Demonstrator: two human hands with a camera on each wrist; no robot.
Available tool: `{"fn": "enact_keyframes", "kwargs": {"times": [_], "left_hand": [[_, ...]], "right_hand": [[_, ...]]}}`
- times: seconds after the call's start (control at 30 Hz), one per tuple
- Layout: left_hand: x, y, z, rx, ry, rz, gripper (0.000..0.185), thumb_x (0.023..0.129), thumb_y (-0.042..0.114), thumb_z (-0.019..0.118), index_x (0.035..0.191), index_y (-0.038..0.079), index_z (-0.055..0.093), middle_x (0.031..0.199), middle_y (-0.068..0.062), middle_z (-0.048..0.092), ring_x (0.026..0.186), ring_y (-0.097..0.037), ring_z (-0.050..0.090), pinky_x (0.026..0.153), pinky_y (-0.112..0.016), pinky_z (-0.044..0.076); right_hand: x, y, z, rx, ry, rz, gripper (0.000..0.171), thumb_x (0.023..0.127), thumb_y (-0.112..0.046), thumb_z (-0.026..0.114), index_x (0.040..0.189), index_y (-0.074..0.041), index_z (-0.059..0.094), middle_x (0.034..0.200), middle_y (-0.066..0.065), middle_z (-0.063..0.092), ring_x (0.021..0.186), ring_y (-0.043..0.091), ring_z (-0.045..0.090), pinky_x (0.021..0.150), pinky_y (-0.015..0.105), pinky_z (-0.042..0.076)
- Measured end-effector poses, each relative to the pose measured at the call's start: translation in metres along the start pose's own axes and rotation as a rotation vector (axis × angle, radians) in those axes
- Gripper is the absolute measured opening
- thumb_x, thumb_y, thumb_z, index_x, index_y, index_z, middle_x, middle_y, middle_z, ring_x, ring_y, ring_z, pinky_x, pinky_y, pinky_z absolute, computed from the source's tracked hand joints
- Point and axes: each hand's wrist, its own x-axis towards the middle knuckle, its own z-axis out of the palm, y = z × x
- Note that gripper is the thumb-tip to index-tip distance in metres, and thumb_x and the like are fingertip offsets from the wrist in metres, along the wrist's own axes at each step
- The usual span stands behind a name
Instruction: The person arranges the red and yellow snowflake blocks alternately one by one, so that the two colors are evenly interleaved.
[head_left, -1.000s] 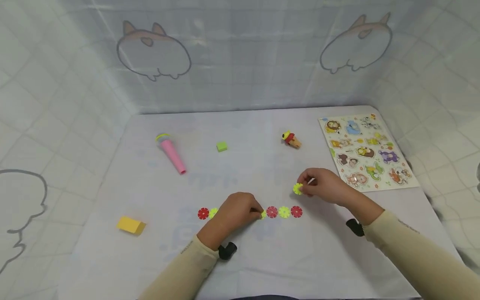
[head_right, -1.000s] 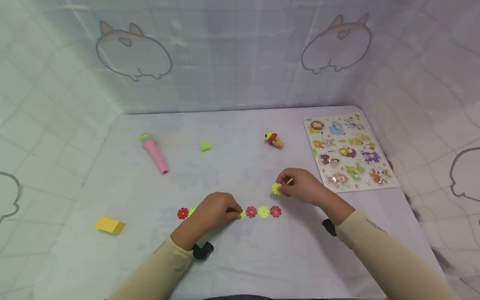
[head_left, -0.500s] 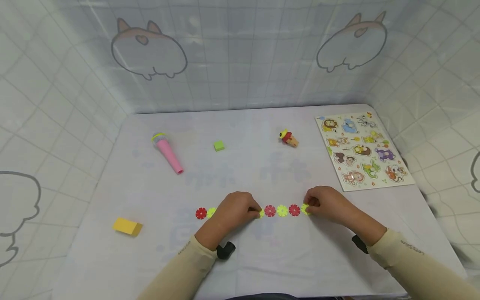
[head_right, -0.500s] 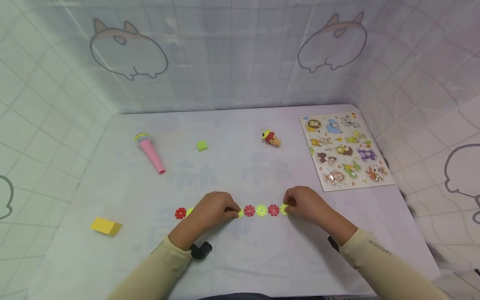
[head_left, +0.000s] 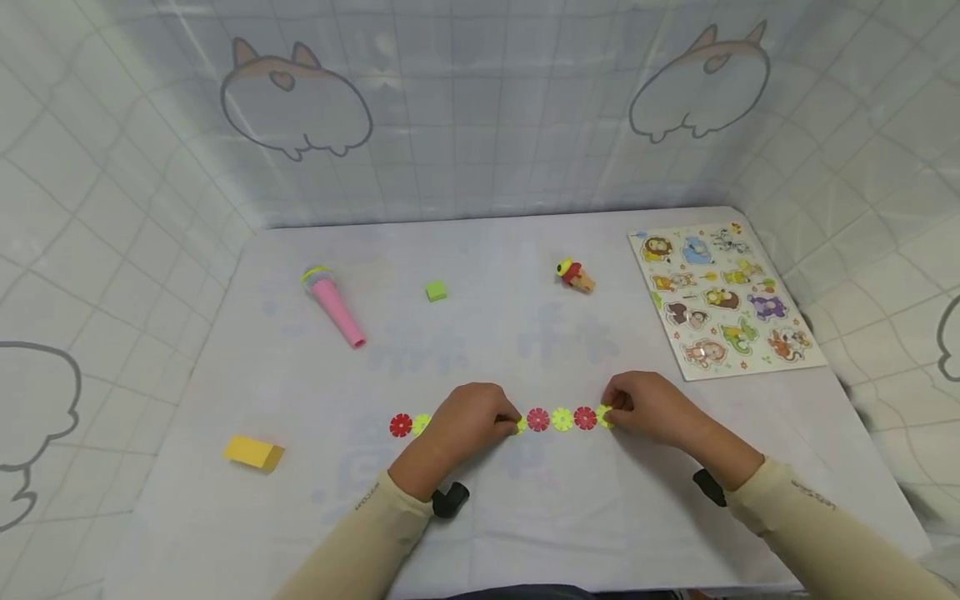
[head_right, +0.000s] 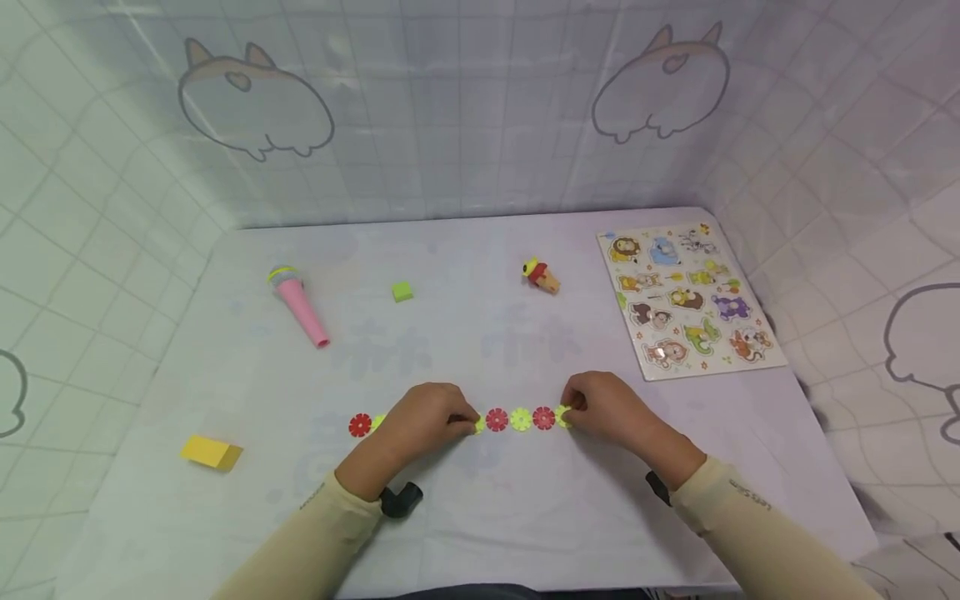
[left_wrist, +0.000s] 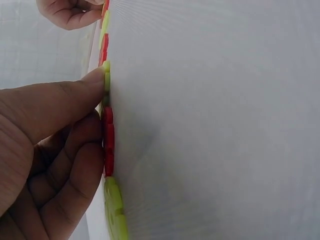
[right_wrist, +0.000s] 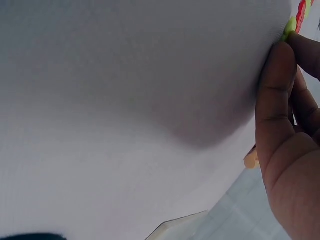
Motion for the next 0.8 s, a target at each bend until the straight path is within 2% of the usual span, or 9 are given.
{"fn": "enact_keyframes", "kwargs": {"times": [0.4, 0.5, 0.63, 0.8], "left_hand": [[0.0, -0.001, -0.001, 0.018, -0.001, -0.011, 0.012, 0.089, 0.017, 0.084, 0.101, 0.02, 0.085, 0.092, 0.011, 0.072, 0.087, -0.008, 0.065, 0.082, -0.027, 0.054], [0.001, -0.001, 0.0, 0.028, 0.002, 0.004, 0.012, 0.09, 0.017, 0.083, 0.101, 0.019, 0.085, 0.092, 0.01, 0.072, 0.087, -0.008, 0.064, 0.08, -0.026, 0.054], [0.002, 0.001, 0.002, 0.024, 0.034, 0.016, 0.013, 0.09, 0.017, 0.083, 0.103, 0.017, 0.084, 0.094, 0.008, 0.072, 0.088, -0.009, 0.065, 0.081, -0.026, 0.055], [-0.003, -0.003, -0.008, 0.003, 0.109, -0.054, 0.017, 0.091, 0.02, 0.082, 0.108, 0.015, 0.083, 0.098, 0.006, 0.073, 0.088, -0.01, 0.065, 0.081, -0.029, 0.056]], "right_hand": [[0.007, -0.002, 0.0, 0.005, -0.007, -0.011, 0.009, 0.088, -0.007, 0.079, 0.091, -0.01, 0.072, 0.081, -0.004, 0.062, 0.076, 0.016, 0.057, 0.07, 0.034, 0.051], [0.005, -0.001, -0.002, 0.003, 0.001, -0.01, 0.005, 0.09, -0.01, 0.077, 0.092, -0.01, 0.072, 0.081, -0.004, 0.062, 0.077, 0.016, 0.056, 0.07, 0.034, 0.051], [0.002, 0.0, -0.003, 0.009, 0.006, -0.009, 0.004, 0.093, -0.013, 0.075, 0.093, -0.011, 0.072, 0.082, -0.004, 0.061, 0.077, 0.017, 0.055, 0.069, 0.035, 0.049], [0.005, 0.001, -0.003, -0.003, 0.041, -0.032, 0.006, 0.094, -0.015, 0.075, 0.096, -0.011, 0.072, 0.084, -0.003, 0.061, 0.079, 0.018, 0.055, 0.071, 0.036, 0.05]]}}
